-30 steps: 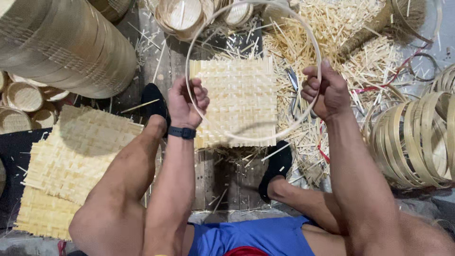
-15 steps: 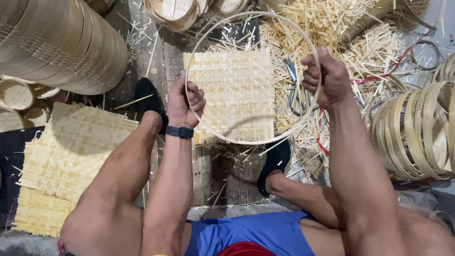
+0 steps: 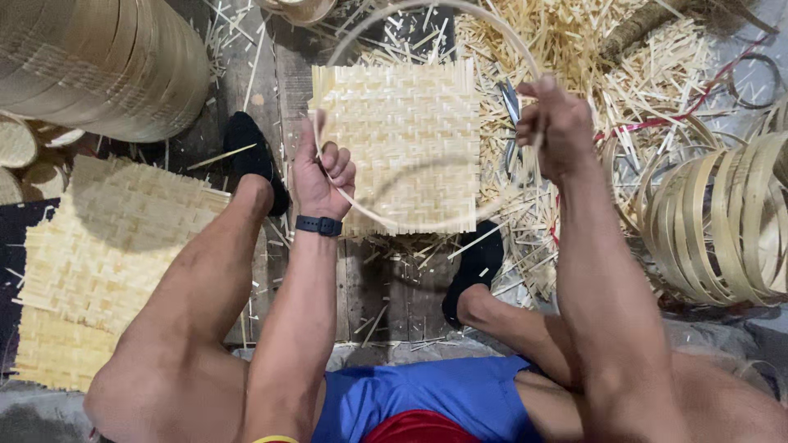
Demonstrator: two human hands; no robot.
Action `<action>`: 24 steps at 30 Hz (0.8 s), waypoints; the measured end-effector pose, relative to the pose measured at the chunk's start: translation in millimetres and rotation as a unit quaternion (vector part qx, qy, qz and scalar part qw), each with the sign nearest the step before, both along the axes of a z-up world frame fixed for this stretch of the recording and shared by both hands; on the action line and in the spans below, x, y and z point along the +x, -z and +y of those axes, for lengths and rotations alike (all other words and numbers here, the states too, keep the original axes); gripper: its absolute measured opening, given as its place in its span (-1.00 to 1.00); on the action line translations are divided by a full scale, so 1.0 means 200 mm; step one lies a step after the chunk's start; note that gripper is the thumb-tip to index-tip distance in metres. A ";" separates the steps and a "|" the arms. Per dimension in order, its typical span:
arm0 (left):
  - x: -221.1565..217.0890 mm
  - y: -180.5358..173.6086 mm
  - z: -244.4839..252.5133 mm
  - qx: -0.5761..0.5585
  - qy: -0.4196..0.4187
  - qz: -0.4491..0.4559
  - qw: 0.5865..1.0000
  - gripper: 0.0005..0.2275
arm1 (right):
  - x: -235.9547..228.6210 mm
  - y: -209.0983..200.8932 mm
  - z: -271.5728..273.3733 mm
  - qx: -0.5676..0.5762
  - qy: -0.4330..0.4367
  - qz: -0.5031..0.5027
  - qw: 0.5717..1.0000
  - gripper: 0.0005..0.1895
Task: The person weaves bamboo strips into circular panels and attaches them to bamboo rings, using scissors to trim the edges.
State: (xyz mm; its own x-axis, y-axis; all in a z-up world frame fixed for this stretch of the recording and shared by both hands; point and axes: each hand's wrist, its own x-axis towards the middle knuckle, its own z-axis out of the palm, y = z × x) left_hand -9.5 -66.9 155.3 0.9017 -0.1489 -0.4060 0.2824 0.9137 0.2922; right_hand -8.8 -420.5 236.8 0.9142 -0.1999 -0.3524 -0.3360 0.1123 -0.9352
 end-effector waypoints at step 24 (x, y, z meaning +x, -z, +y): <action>0.04 0.57 0.27 0.805 0.070 -0.022 0.589 -0.85 | -0.04 0.81 0.18 -0.383 -0.019 0.000 0.924 -0.70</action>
State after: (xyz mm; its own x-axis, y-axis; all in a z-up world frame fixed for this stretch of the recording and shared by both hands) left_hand -0.9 -12.5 42.2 0.9412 0.3230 -0.0995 0.2820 -0.5883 0.7578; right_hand -16.5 -384.4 74.8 0.9255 -0.3589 -0.1211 -0.3265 -0.5940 -0.7352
